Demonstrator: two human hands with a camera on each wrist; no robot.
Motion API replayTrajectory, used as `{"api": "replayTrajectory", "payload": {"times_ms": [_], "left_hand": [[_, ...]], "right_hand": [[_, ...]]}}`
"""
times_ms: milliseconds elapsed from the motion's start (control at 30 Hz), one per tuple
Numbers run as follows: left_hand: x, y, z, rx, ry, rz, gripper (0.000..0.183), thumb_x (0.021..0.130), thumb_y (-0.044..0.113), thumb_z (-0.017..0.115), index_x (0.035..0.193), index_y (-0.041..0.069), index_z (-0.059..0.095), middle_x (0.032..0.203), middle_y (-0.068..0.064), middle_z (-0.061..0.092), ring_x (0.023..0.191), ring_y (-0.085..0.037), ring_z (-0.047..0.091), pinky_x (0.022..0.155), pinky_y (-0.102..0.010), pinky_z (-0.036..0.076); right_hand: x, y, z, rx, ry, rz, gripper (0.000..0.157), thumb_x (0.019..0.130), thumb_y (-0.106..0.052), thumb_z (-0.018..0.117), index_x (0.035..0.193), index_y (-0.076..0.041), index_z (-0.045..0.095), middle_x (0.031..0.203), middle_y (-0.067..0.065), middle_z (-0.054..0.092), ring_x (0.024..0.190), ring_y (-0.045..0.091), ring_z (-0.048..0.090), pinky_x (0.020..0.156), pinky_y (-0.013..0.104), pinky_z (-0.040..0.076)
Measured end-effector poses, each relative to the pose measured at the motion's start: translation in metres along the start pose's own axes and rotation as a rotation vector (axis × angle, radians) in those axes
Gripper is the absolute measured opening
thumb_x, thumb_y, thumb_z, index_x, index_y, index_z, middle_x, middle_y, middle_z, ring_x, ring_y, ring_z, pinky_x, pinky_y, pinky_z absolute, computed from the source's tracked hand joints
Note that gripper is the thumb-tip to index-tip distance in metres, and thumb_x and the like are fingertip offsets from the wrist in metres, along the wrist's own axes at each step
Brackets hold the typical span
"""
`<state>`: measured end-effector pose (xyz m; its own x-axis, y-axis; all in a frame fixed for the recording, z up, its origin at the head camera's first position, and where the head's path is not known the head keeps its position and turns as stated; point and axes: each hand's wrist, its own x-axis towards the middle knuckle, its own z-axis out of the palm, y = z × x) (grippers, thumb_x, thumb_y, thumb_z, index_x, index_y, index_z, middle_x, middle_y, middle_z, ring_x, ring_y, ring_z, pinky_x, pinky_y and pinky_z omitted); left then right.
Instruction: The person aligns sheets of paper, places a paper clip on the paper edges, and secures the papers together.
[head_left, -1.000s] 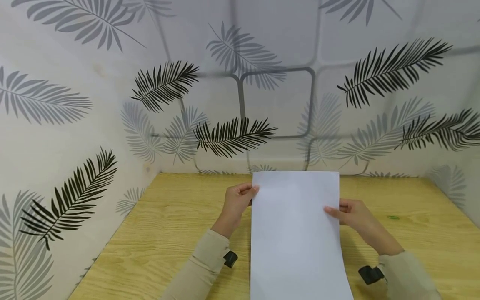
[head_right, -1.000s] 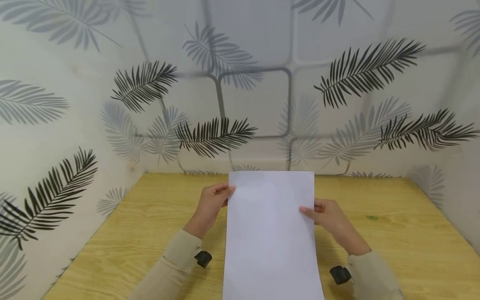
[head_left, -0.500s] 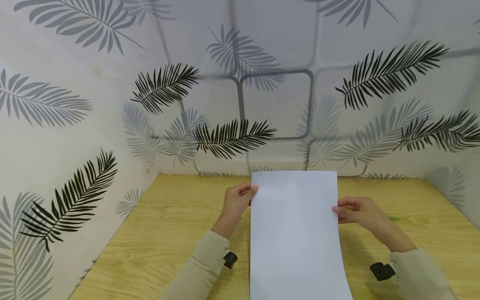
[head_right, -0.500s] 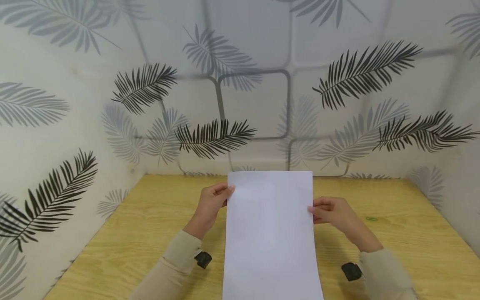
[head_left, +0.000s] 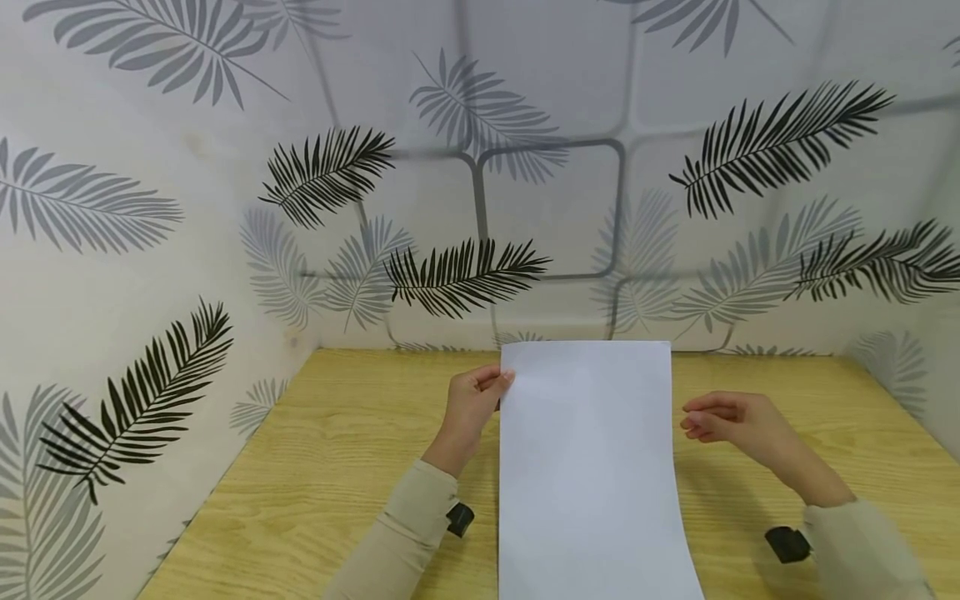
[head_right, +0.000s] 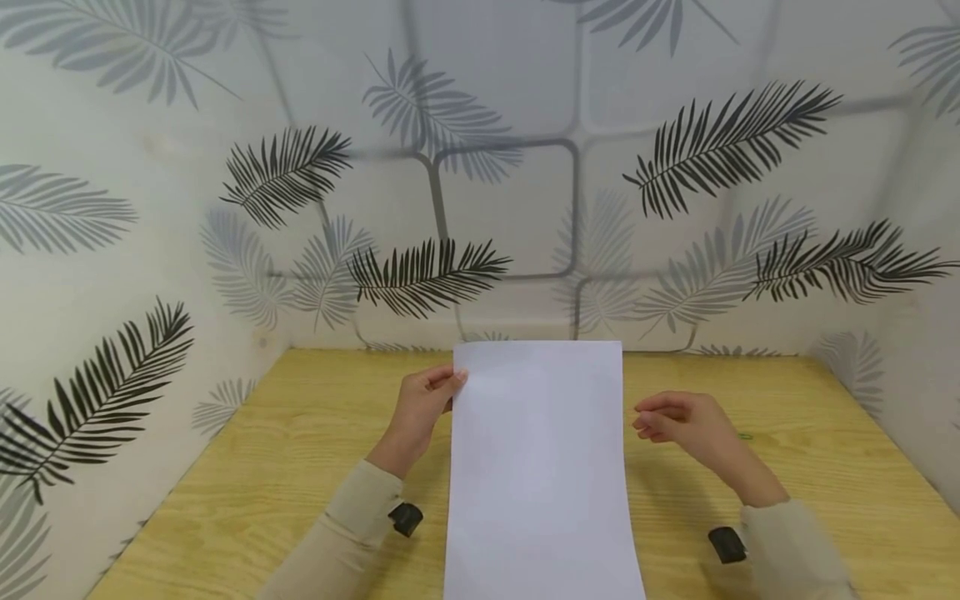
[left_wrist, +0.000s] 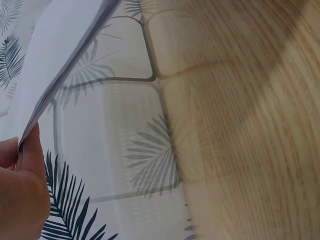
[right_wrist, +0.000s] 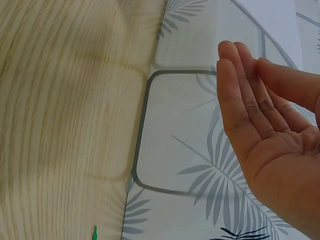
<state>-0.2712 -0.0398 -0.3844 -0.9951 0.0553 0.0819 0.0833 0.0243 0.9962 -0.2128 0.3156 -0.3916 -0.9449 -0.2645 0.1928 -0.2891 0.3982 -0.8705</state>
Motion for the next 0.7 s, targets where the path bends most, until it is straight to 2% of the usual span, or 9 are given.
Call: {"api": "replayTrajectory", "payload": {"times_ms": [200,400,600,700], "left_hand": [[0.0,0.0,0.0,-0.006,0.004,-0.001,0.031,0.094,0.015,0.064,0.117,-0.005,0.065,0.098,-0.009,0.067,0.078,-0.007,0.059,0.07,-0.023,0.052],[0.001,-0.002,0.0,-0.009,0.004,-0.003,0.031,0.094,0.015,0.064,0.117,-0.005,0.065,0.101,-0.011,0.067,0.08,-0.007,0.059,0.071,-0.024,0.052],[0.001,-0.002,0.0,-0.007,0.002,-0.011,0.03,0.094,0.015,0.065,0.117,-0.005,0.066,0.103,-0.012,0.067,0.083,-0.008,0.06,0.073,-0.025,0.053],[0.001,-0.003,0.0,-0.005,0.001,-0.008,0.03,0.094,0.015,0.064,0.117,-0.005,0.066,0.103,-0.012,0.067,0.082,-0.008,0.06,0.073,-0.025,0.053]], "right_hand": [[-0.003,0.01,-0.009,-0.209,0.05,-0.031,0.026,0.097,-0.004,0.056,0.115,0.014,0.06,0.098,0.021,0.069,0.08,0.006,0.068,0.068,0.024,0.054],[-0.01,0.019,-0.018,-0.422,0.122,-0.001,0.021,0.094,-0.007,0.061,0.109,0.007,0.066,0.099,0.019,0.069,0.078,0.004,0.066,0.067,0.023,0.052],[-0.015,0.028,-0.026,-0.527,0.205,-0.022,0.017,0.093,-0.008,0.064,0.104,0.004,0.069,0.094,0.017,0.071,0.074,-0.002,0.062,0.063,0.022,0.05],[-0.015,0.032,-0.029,-0.556,0.228,-0.027,0.017,0.092,-0.007,0.064,0.103,0.005,0.069,0.094,0.019,0.07,0.074,0.002,0.063,0.062,0.023,0.05]]}}
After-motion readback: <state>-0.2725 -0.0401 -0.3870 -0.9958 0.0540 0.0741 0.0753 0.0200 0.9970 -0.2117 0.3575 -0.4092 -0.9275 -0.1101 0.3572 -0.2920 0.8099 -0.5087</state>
